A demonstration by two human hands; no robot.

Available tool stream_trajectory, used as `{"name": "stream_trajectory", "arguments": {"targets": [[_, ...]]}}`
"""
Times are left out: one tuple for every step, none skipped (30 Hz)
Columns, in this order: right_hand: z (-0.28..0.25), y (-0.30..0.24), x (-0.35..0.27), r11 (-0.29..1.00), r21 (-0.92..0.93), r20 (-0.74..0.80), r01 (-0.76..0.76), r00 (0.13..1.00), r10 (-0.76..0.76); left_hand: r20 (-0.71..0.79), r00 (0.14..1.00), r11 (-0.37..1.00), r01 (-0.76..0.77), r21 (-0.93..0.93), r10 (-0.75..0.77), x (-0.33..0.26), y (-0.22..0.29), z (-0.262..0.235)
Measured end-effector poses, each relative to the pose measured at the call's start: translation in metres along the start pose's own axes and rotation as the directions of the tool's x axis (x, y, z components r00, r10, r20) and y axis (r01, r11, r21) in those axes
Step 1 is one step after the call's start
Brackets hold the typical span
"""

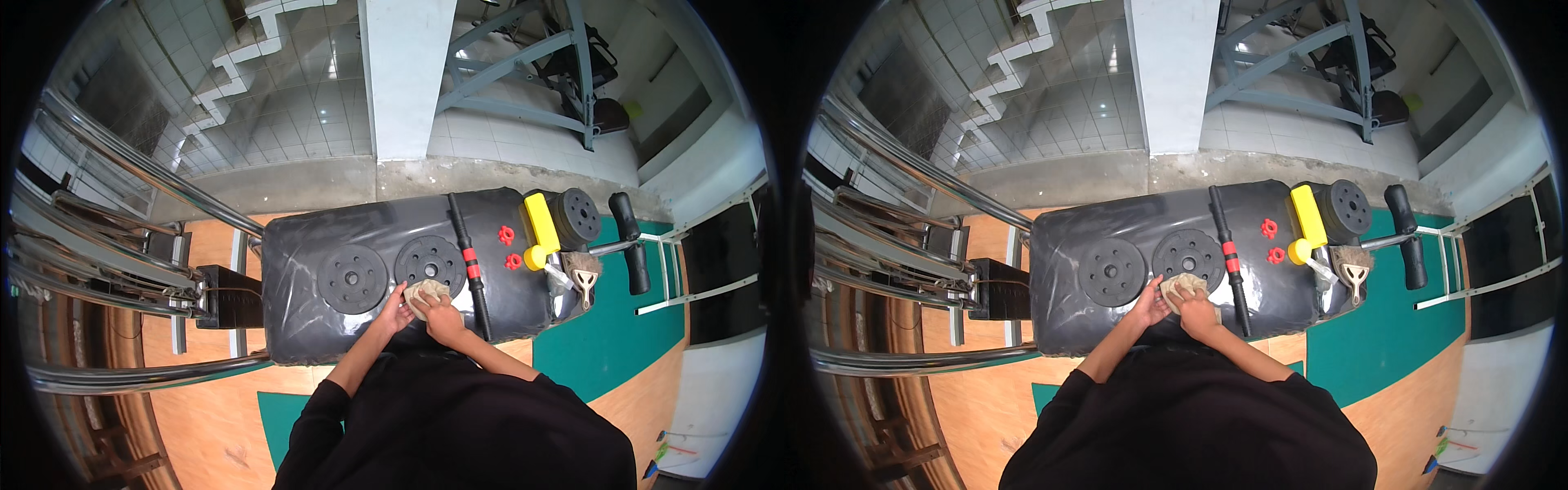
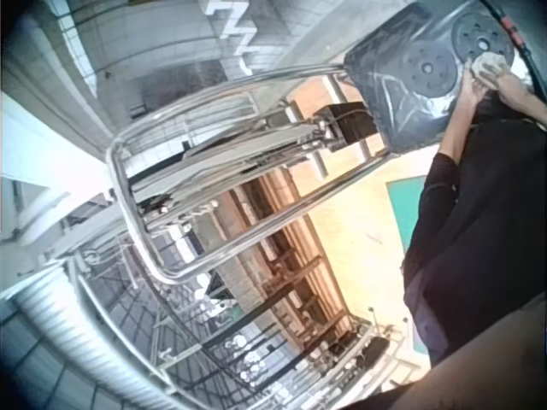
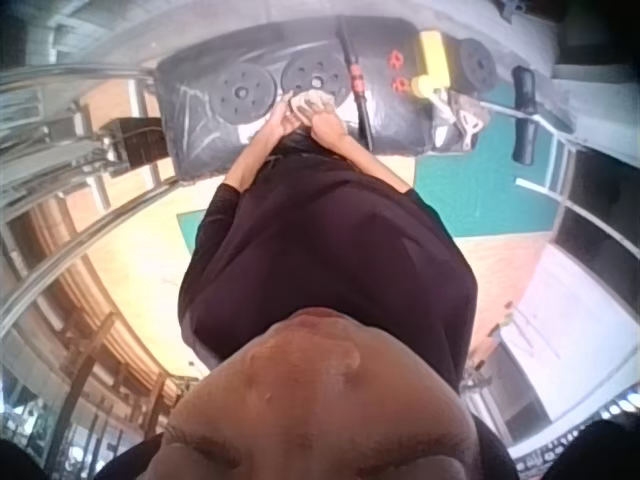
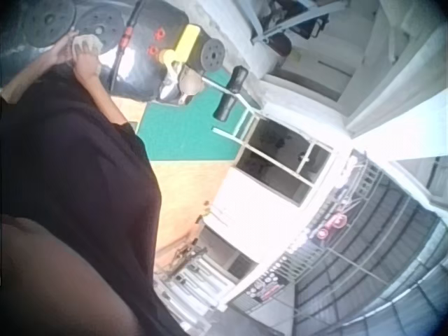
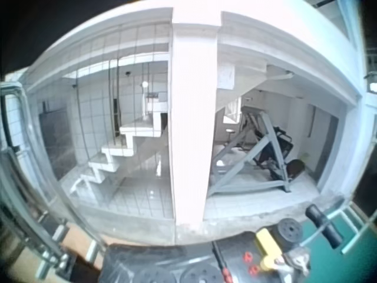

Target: The person disassembles a dumbbell by removing the weight plates and collars, wipes the plates and bar with a cloth, then reassembles the dumbbell by sliding the plates back onto the bar and securing them with the collars.

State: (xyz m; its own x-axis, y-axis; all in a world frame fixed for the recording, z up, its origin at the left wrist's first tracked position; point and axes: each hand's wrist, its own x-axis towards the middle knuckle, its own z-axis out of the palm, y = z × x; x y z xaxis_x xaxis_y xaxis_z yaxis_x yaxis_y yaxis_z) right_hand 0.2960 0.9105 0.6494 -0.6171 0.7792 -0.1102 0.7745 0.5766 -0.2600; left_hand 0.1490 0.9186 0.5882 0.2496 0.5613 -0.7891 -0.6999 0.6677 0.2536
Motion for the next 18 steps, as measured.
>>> {"name": "stream_trajectory", "arguments": {"targets": [[-0.006,0.000,-0.005,0.998,0.066,-0.012,-0.003,1.000,0.004,0.013,1.000,1.000,-0.013,-0.012,0.013,0.002,-0.001,0.001],[-0.015,-0.001,-0.008,0.992,0.121,-0.017,-0.023,1.000,0.025,0.027,0.999,1.000,-0.021,-0.022,0.022,0.003,-0.001,0.003],[-0.025,-0.001,-0.010,0.983,0.176,-0.020,-0.042,0.999,0.046,0.070,0.997,0.998,-0.037,-0.047,0.040,0.004,-0.001,0.006],[-0.031,0.001,-0.012,0.970,0.232,-0.025,-0.067,0.997,0.075,0.088,0.994,0.997,-0.065,0.040,0.061,0.005,0.002,0.010],[-0.032,0.004,-0.016,0.964,0.260,-0.062,-0.051,0.996,0.069,0.108,0.991,0.988,-0.095,0.125,0.081,0.005,0.006,0.014],[-0.035,0.003,-0.017,0.955,0.294,-0.076,-0.029,0.996,0.054,0.130,0.986,0.970,-0.125,0.208,0.099,0.004,0.007,0.017],[-0.042,0.003,-0.018,0.947,0.322,-0.092,-0.005,0.995,0.037,0.012,0.974,0.917,-0.218,0.334,0.227,0.001,0.003,0.025],[-0.049,0.005,-0.020,0.937,0.348,-0.110,0.018,0.994,0.022,0.008,0.970,0.902,-0.228,0.368,0.242,-0.009,0.007,0.032],[-0.054,0.004,-0.020,0.920,0.392,-0.126,0.006,0.991,0.048,0.003,0.966,0.886,-0.238,0.399,0.258,-0.022,0.014,0.037],[-0.053,0.004,-0.021,0.863,0.505,-0.118,-0.001,0.991,0.070,-0.008,0.960,0.870,-0.249,0.426,0.279,-0.031,0.019,0.038],[-0.052,0.005,-0.021,0.792,0.611,-0.106,-0.007,0.990,0.090,-0.070,0.932,0.832,-0.283,0.477,0.356,-0.020,0.020,0.035],[-0.050,0.007,-0.022,0.708,0.706,-0.091,-0.011,0.990,0.106,0.002,0.894,0.713,-0.360,0.601,0.449,-0.019,0.025,0.035],[-0.047,0.010,-0.023,0.663,0.748,-0.098,-0.021,0.985,0.142,0.085,0.849,0.571,-0.421,0.705,0.521,-0.020,0.032,0.038],[-0.043,0.016,-0.025,0.542,0.831,-0.014,-0.122,0.971,0.240,0.179,0.799,0.411,-0.470,0.781,0.573,-0.030,0.040,0.049],[-0.040,0.024,-0.027,0.403,0.890,0.081,-0.215,0.943,0.323,0.245,0.690,0.206,-0.502,0.840,0.681,-0.043,0.043,0.061],[-0.039,0.031,-0.029,0.252,0.921,0.185,-0.296,0.904,0.385,0.323,0.581,0.021,-0.505,0.863,0.747,-0.048,0.043,0.067],[-0.048,0.033,-0.033,0.134,0.940,0.223,-0.313,0.864,0.451,0.409,0.466,-0.164,-0.479,0.862,0.785,-0.050,0.042,0.071],[-0.042,0.044,-0.039,0.068,0.953,0.222,-0.296,0.831,0.511,0.500,0.350,-0.342,-0.425,0.838,0.792,-0.054,0.040,0.075]]}}
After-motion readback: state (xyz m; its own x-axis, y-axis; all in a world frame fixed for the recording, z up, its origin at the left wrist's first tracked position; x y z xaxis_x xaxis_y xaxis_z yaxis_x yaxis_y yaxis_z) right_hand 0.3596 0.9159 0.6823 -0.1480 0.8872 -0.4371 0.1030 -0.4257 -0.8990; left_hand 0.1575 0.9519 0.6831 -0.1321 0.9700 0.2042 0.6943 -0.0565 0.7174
